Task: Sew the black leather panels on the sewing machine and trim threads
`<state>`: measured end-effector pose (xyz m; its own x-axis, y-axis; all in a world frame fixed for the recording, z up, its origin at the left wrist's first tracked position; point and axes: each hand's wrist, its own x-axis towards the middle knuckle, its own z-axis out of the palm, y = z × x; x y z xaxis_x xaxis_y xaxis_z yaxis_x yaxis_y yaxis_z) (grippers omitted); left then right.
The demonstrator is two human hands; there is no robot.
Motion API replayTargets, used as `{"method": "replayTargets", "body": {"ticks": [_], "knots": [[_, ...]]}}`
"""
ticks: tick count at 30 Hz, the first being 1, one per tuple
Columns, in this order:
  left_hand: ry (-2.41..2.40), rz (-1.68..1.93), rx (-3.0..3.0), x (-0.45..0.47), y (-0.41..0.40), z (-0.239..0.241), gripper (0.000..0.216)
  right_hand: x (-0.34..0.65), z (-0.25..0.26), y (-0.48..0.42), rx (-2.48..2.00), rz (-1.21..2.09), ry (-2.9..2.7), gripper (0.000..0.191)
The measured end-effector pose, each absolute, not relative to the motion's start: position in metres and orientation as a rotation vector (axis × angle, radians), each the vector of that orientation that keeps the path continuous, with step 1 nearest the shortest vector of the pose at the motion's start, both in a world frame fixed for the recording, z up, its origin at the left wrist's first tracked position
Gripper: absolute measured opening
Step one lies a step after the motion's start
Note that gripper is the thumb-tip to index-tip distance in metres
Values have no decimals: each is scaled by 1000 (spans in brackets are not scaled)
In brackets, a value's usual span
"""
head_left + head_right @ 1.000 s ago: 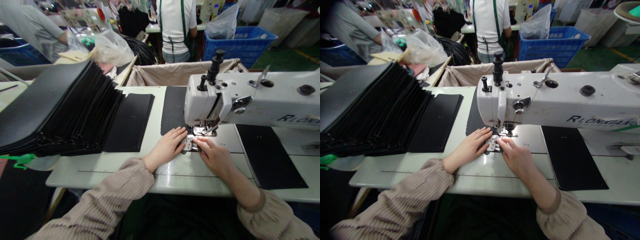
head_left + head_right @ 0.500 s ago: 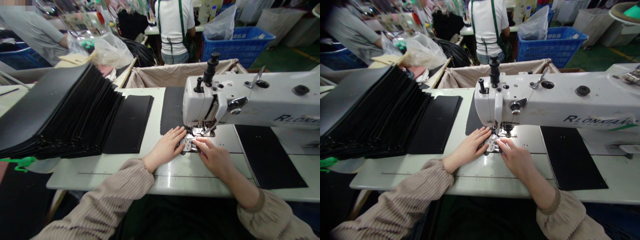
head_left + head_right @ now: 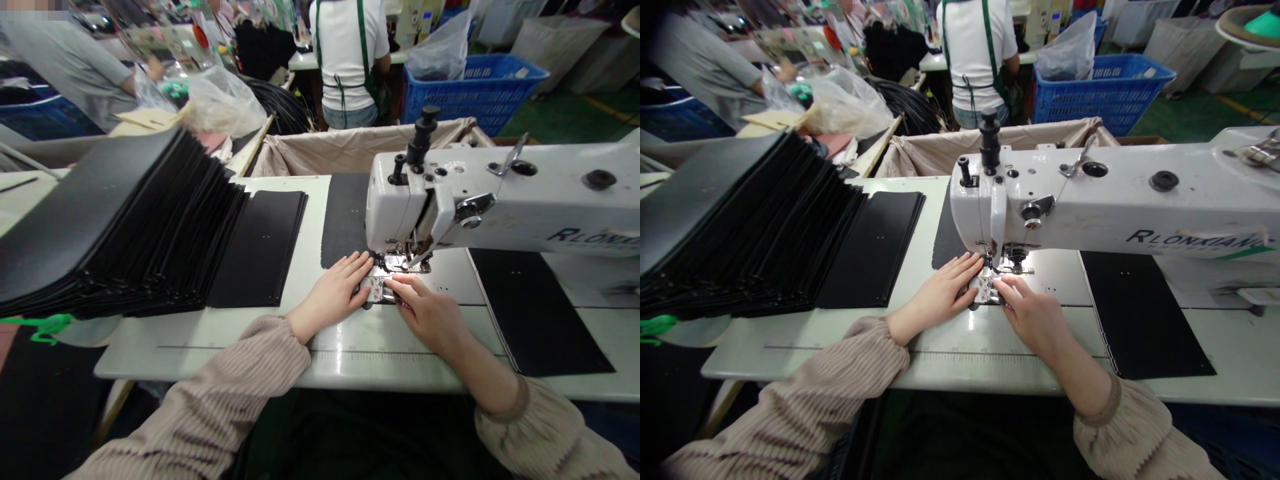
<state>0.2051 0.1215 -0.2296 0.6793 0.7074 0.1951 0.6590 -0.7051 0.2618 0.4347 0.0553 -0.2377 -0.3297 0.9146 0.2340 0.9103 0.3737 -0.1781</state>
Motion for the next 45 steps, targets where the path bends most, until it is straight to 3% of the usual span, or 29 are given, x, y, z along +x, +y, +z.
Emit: {"method": "replayTargets", "body": {"ticks": [25, 29, 32, 35, 37, 41, 45], "knots": [[1158, 537, 2708, 207, 122, -231, 65, 433, -235, 54, -1608, 59, -2267, 39], [1339, 609, 2631, 210, 119, -221, 54, 432, -234, 52, -1625, 64, -2244, 38], [1613, 615, 2550, 209, 98, -217, 52, 432, -234, 52, -1649, 66, -2224, 38], [1697, 586, 2594, 194, 54, -221, 65, 436, -231, 50, -1611, 106, -2196, 36], [1683, 509, 2607, 174, 17, -224, 70, 442, -228, 44, -1561, 152, -2168, 34], [1568, 271, 2569, 123, -47, -222, 60, 459, -225, 17, -1564, 260, -2037, 30], [1400, 210, 2546, 107, -66, -217, 64, 475, -229, -22, -1645, 369, -1834, 32]]}}
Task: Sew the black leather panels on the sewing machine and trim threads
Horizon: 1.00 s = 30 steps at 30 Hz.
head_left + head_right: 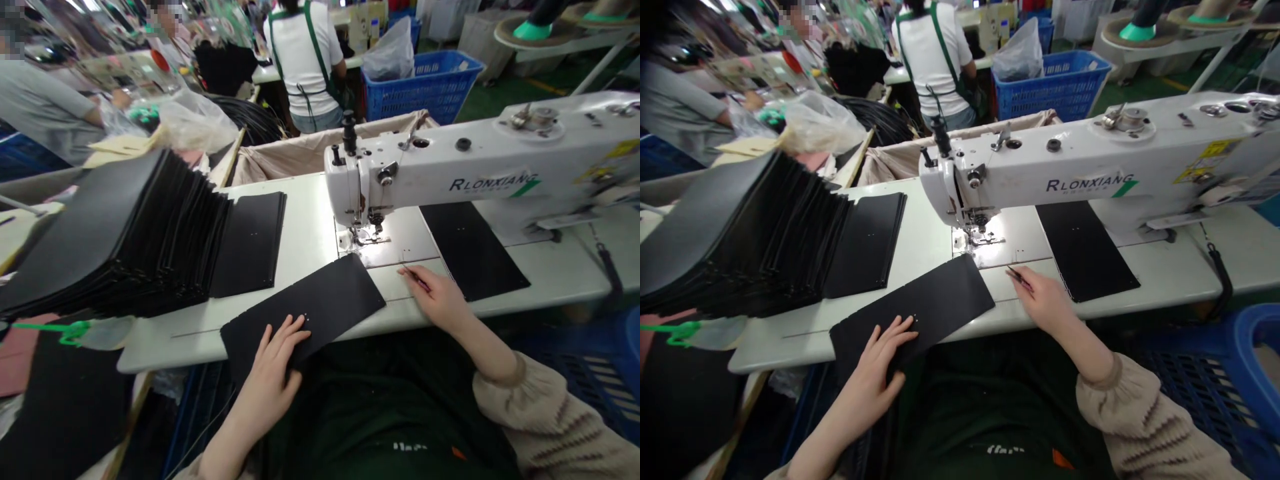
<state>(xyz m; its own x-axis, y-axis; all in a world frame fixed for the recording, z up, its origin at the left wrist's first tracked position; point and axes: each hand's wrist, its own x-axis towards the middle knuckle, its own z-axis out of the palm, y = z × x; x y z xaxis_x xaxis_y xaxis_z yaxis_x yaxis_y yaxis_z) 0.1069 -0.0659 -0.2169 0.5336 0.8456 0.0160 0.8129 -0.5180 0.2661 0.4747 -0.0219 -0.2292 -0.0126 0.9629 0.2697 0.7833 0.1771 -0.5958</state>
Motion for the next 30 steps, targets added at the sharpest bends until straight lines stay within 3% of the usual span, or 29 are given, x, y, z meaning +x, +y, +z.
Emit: {"method": "replayTargets", "body": {"ticks": [5, 11, 14, 20, 30], "knots": [[1359, 378, 2581, 159, -46, -214, 34, 487, -235, -64, -1735, 427, -1706, 32], [1113, 476, 2638, 252, -32, -220, 42, 493, -237, -102, -1975, 395, -1682, 29], [1033, 453, 2674, 277, -32, -229, 14, 490, -238, -113, -1982, 415, -1739, 26], [1078, 528, 2511, 283, -35, -233, 13, 474, -242, -116, -1877, 426, -1933, 19], [1074, 530, 2399, 285, -37, -233, 14, 459, -243, -104, -1965, 322, -2002, 26]]}}
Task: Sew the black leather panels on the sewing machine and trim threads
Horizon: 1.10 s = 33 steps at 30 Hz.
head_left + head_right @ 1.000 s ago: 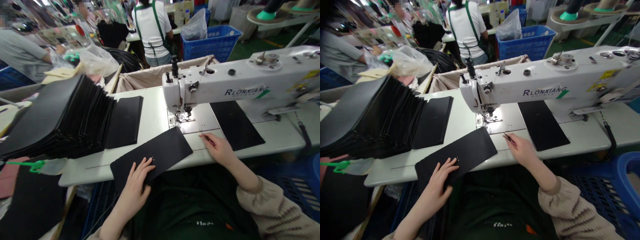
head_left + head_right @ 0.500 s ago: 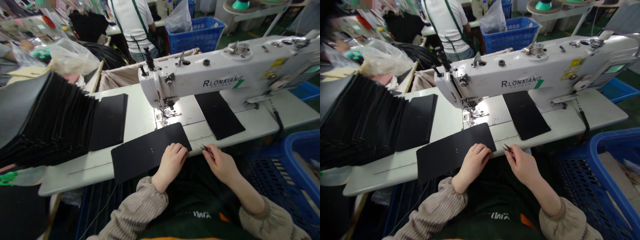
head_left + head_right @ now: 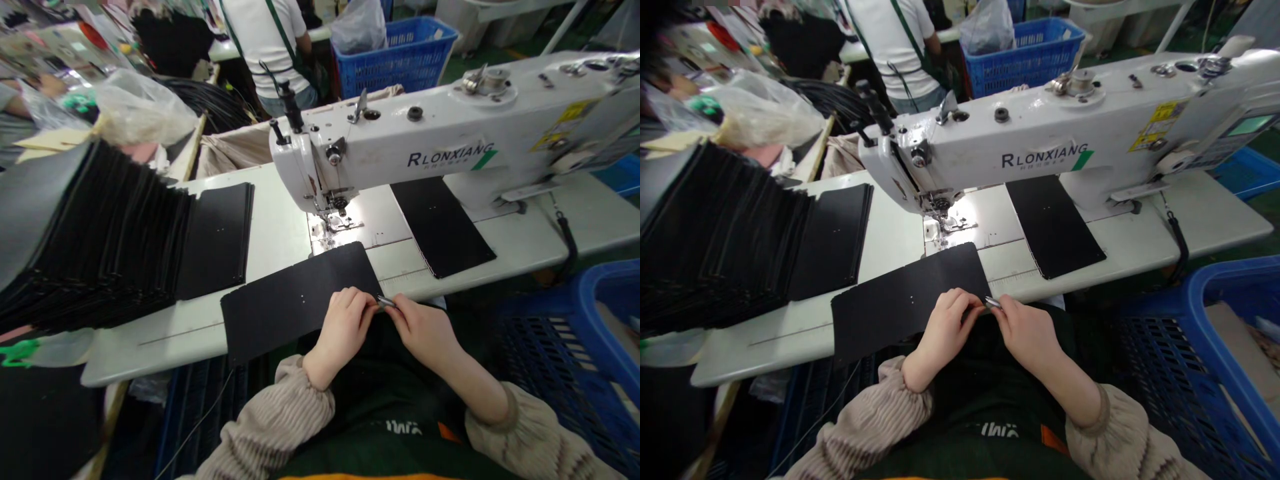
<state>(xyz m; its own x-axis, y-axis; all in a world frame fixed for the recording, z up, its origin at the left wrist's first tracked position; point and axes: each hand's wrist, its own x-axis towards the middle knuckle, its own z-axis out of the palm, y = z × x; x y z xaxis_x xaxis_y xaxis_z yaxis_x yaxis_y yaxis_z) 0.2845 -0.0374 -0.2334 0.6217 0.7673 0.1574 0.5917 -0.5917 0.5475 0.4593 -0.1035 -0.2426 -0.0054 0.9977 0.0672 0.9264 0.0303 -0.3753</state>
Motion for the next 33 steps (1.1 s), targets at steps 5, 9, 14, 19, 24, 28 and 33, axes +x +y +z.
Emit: {"method": "replayTargets", "body": {"ticks": [5, 9, 14, 19, 24, 28, 33], "knots": [[849, 511, 2203, 257, -36, -210, 14, 465, -245, -101, -1970, 288, -1926, 28], [661, 61, 2184, 186, -41, -182, 20, 475, -244, -96, -1885, 303, -1842, 34], [1228, 265, 2428, 99, -46, -190, 41, 473, -240, -82, -1673, 324, -2104, 42], [1224, 372, 2424, 54, -47, -211, 42, 473, -237, -70, -1465, 457, -2254, 41], [1509, 870, 1843, 49, -64, -186, 18, 480, -209, -72, -1437, 688, -1953, 16], [1558, 1010, 1309, 65, -70, -163, 30, 480, -188, -74, -1488, 803, -1749, 18], [1420, 994, 1047, 79, -62, -155, 42, 481, -188, -71, -1515, 839, -1671, 22]]}}
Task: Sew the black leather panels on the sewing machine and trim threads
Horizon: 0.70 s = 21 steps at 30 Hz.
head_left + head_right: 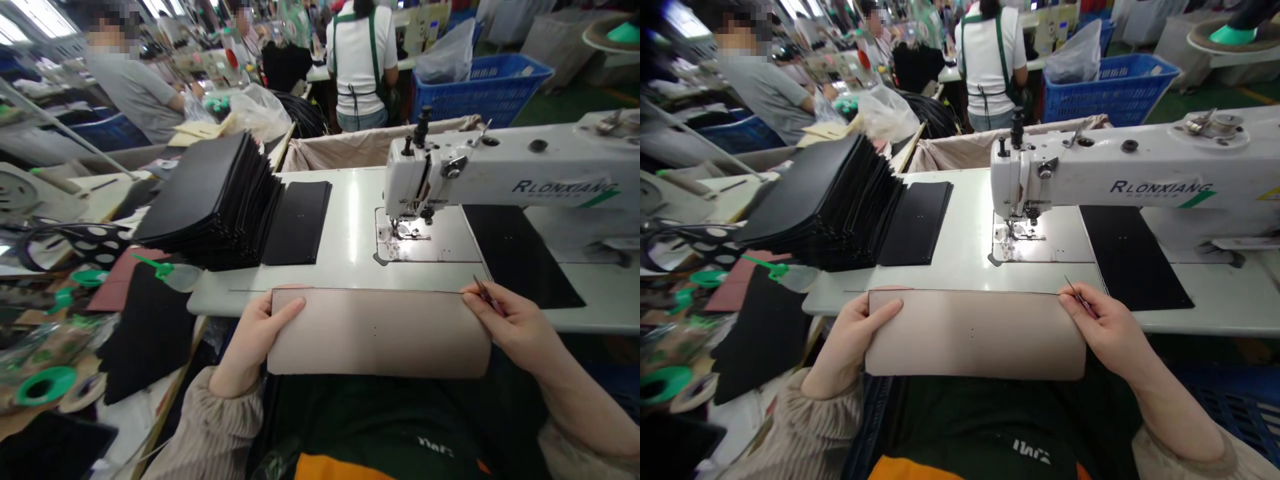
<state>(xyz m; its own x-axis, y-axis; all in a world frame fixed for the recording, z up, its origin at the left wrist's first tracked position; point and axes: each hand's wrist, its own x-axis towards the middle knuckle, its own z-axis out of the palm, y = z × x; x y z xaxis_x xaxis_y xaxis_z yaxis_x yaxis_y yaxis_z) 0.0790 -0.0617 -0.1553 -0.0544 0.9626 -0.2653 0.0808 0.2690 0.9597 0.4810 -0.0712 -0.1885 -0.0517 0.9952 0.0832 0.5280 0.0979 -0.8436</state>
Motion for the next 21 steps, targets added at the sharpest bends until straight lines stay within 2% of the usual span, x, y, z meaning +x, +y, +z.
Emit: {"method": "replayTargets", "body": {"ticks": [16, 21], "knots": [[1423, 906, 976, 82, -47, -164, 57, 489, -186, -72, -1528, 868, -1684, 30], [1419, 902, 1003, 89, -46, -161, 52, 496, -193, -70, -1585, 863, -1661, 27]]}}
